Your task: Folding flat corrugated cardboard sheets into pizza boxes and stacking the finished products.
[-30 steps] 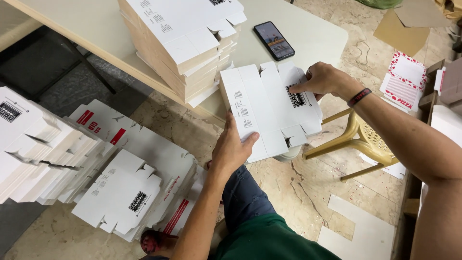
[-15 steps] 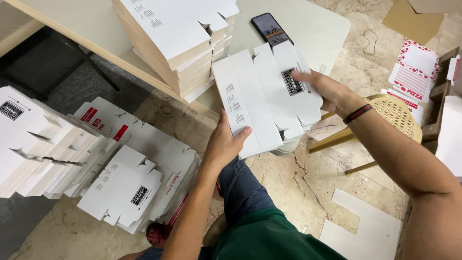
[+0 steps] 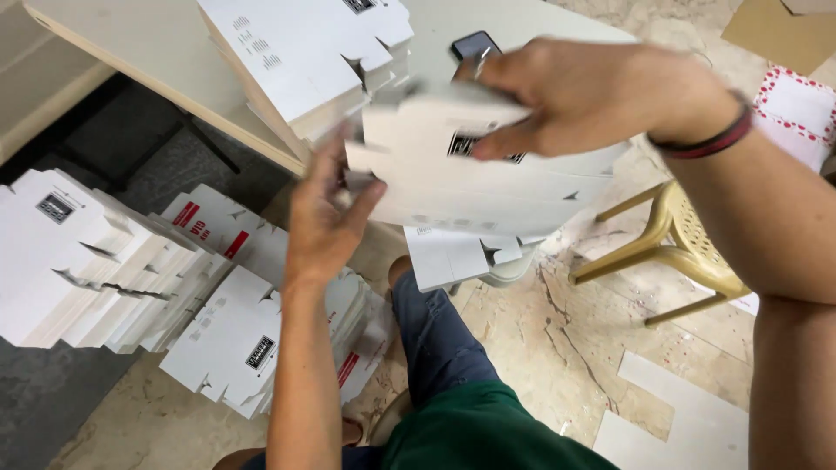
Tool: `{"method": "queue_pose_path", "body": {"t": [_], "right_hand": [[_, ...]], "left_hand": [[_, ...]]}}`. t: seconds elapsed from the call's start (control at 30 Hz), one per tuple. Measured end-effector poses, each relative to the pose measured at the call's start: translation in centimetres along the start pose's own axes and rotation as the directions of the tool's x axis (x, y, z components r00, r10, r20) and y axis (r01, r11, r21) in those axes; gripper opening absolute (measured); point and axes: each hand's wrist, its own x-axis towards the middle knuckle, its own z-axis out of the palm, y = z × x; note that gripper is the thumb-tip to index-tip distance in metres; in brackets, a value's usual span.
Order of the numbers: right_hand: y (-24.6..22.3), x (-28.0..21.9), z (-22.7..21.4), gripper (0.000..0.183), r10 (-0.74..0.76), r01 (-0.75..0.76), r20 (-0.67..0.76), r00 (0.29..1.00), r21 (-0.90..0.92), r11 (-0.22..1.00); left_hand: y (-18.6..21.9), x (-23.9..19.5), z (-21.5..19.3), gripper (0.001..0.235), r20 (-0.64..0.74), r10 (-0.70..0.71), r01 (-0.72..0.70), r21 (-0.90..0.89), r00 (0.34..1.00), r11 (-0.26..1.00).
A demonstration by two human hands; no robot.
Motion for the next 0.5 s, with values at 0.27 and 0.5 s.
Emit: {"method": "queue_pose_path", "body": {"t": [0.27,0.5], "right_hand": [[4.1,-1.2,3.8,0.075,-0.067,-0.011,-0.258,0.964,-0.287,0.958],[6.9,-2.1,8.7,0.103,-0.259,0.229,-0.626,0.735,-0.13,0.965]], "left_hand": [[-1.7,-0.8,2.0,0.072,0.011,-0.373,0.35,0.327,0.928,0.878],[-2.0,-0.8,3.9,0.089,-0.018,-0.538,0.525,0.251,0.842,0.813]]}}
